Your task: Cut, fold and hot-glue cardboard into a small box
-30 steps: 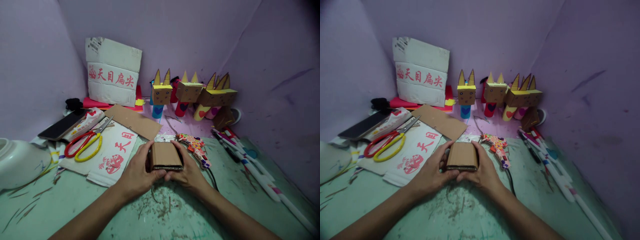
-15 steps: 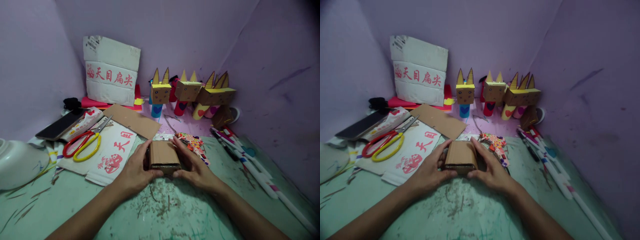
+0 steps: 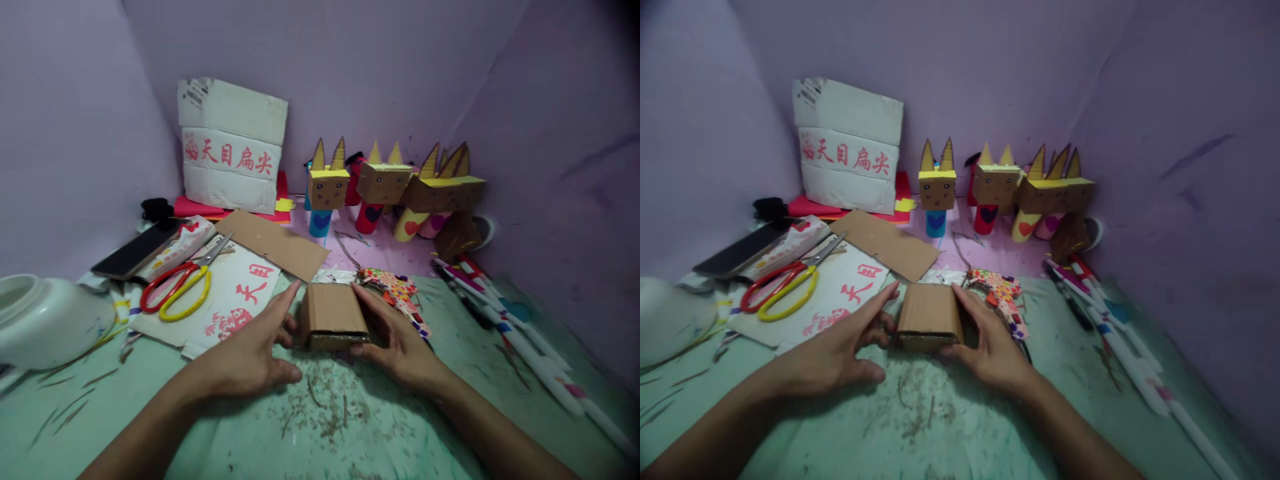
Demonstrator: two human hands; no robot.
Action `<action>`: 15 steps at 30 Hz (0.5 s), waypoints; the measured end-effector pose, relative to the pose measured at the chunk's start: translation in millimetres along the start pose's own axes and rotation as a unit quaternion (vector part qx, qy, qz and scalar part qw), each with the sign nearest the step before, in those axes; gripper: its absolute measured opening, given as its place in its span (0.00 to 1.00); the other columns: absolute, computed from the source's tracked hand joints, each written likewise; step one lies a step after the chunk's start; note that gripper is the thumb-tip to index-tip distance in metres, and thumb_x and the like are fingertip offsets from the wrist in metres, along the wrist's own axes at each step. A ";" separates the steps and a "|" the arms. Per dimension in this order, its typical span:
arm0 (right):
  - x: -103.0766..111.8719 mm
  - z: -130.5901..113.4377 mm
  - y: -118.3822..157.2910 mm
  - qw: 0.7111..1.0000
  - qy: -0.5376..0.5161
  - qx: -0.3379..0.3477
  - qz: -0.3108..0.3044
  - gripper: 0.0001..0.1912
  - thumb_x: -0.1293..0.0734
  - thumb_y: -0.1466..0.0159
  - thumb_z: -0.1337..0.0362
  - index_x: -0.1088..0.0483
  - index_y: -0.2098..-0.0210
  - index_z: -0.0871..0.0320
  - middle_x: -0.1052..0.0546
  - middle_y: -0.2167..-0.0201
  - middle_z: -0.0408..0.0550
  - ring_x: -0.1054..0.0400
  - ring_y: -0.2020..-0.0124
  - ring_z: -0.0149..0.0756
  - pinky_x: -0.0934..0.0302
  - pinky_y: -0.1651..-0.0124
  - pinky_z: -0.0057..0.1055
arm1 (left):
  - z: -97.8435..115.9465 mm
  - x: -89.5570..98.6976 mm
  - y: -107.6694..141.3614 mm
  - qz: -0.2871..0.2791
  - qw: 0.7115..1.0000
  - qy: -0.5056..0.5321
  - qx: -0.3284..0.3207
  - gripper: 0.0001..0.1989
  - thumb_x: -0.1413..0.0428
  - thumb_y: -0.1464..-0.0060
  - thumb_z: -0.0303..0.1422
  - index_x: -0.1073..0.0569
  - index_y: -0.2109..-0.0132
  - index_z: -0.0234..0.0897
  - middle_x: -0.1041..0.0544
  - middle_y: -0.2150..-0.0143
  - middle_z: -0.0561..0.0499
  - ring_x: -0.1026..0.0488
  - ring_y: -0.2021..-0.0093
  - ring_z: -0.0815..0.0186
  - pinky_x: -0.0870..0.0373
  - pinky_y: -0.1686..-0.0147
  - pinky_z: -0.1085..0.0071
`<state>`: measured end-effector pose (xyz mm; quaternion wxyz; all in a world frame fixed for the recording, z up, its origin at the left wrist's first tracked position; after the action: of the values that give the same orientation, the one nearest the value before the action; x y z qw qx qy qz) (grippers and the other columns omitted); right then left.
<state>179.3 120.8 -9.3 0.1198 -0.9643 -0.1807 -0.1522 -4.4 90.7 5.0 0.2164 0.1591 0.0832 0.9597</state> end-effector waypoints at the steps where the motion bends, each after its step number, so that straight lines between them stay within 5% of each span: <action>1: 0.3 1.6 0.5 1.000 0.010 -0.004 0.001 0.45 0.26 0.48 0.52 0.45 0.35 0.52 0.41 0.35 0.56 0.51 0.34 0.58 0.59 0.35 0.58 | 2.5 18.9 7.7 0.030 0.999 -0.029 0.014 0.51 0.35 0.64 0.31 0.48 0.33 0.39 0.28 0.50 0.42 0.28 0.62 0.62 0.28 0.62 0.64; 2: 1.2 3.5 1.0 1.000 0.020 -0.009 0.005 0.45 0.26 0.48 0.52 0.45 0.35 0.52 0.41 0.35 0.56 0.51 0.34 0.58 0.60 0.35 0.59 | 7.8 44.1 16.6 0.088 0.995 -0.044 0.017 0.45 0.36 0.63 0.33 0.41 0.36 0.39 0.27 0.53 0.44 0.29 0.67 0.64 0.29 0.66 0.66; 3: 1.2 5.4 1.5 1.000 0.029 -0.011 0.005 0.45 0.26 0.48 0.52 0.45 0.35 0.52 0.41 0.35 0.56 0.51 0.34 0.59 0.60 0.35 0.60 | 17.8 80.1 30.1 0.205 0.977 -0.055 -0.002 0.38 0.38 0.61 0.38 0.35 0.40 0.37 0.26 0.53 0.44 0.30 0.69 0.66 0.30 0.70 0.68; 5: 1.6 9.1 2.3 0.999 0.035 -0.013 0.006 0.44 0.27 0.48 0.52 0.44 0.35 0.51 0.40 0.34 0.55 0.51 0.34 0.61 0.60 0.35 0.60 | 39.2 148.4 74.3 0.465 0.873 -0.145 -0.009 0.31 0.41 0.56 0.39 0.31 0.44 0.34 0.24 0.54 0.45 0.29 0.66 0.66 0.30 0.65 0.69; 6: 2.0 10.7 2.7 0.999 0.039 -0.013 0.008 0.44 0.27 0.48 0.52 0.44 0.35 0.50 0.40 0.34 0.54 0.51 0.34 0.61 0.59 0.35 0.61 | 47.1 170.6 93.5 0.545 0.809 -0.217 0.030 0.29 0.41 0.55 0.39 0.30 0.45 0.32 0.23 0.56 0.45 0.29 0.66 0.65 0.31 0.63 0.69; 8: 3.8 13.3 3.4 0.999 0.048 -0.013 0.016 0.44 0.27 0.49 0.51 0.43 0.36 0.48 0.40 0.34 0.53 0.51 0.34 0.63 0.59 0.36 0.63 | 52.3 197.5 101.6 0.547 0.741 -0.359 0.154 0.26 0.47 0.49 0.38 0.31 0.43 0.31 0.23 0.54 0.44 0.27 0.65 0.64 0.31 0.64 0.70; 13: 7.3 16.8 4.7 0.998 0.063 -0.011 0.018 0.43 0.27 0.50 0.51 0.42 0.37 0.44 0.38 0.35 0.50 0.50 0.35 0.68 0.55 0.38 0.65 | 43.5 224.3 64.9 0.438 0.742 -0.458 0.216 0.24 0.46 0.50 0.38 0.27 0.48 0.28 0.22 0.54 0.39 0.26 0.58 0.55 0.34 0.61 0.68; 15: 7.2 19.3 4.4 0.997 0.070 -0.010 0.012 0.43 0.27 0.50 0.51 0.42 0.37 0.43 0.39 0.35 0.49 0.50 0.36 0.69 0.55 0.38 0.66 | 26.2 226.7 45.5 0.391 0.742 -0.486 0.244 0.18 0.43 0.53 0.39 0.22 0.57 0.33 0.20 0.58 0.40 0.25 0.60 0.53 0.35 0.65 0.68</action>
<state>192.2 124.5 -25.5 0.1240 -0.9544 -0.1590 -0.2201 -207.1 152.6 100.9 -0.2133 0.6702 0.1288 0.6991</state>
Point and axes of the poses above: each hand's wrist, its own y-axis away from the middle knuckle, its own x-axis out of the back of the hand, z = x × y, the point moved 9 cm from there along -y, towards the middle knuckle
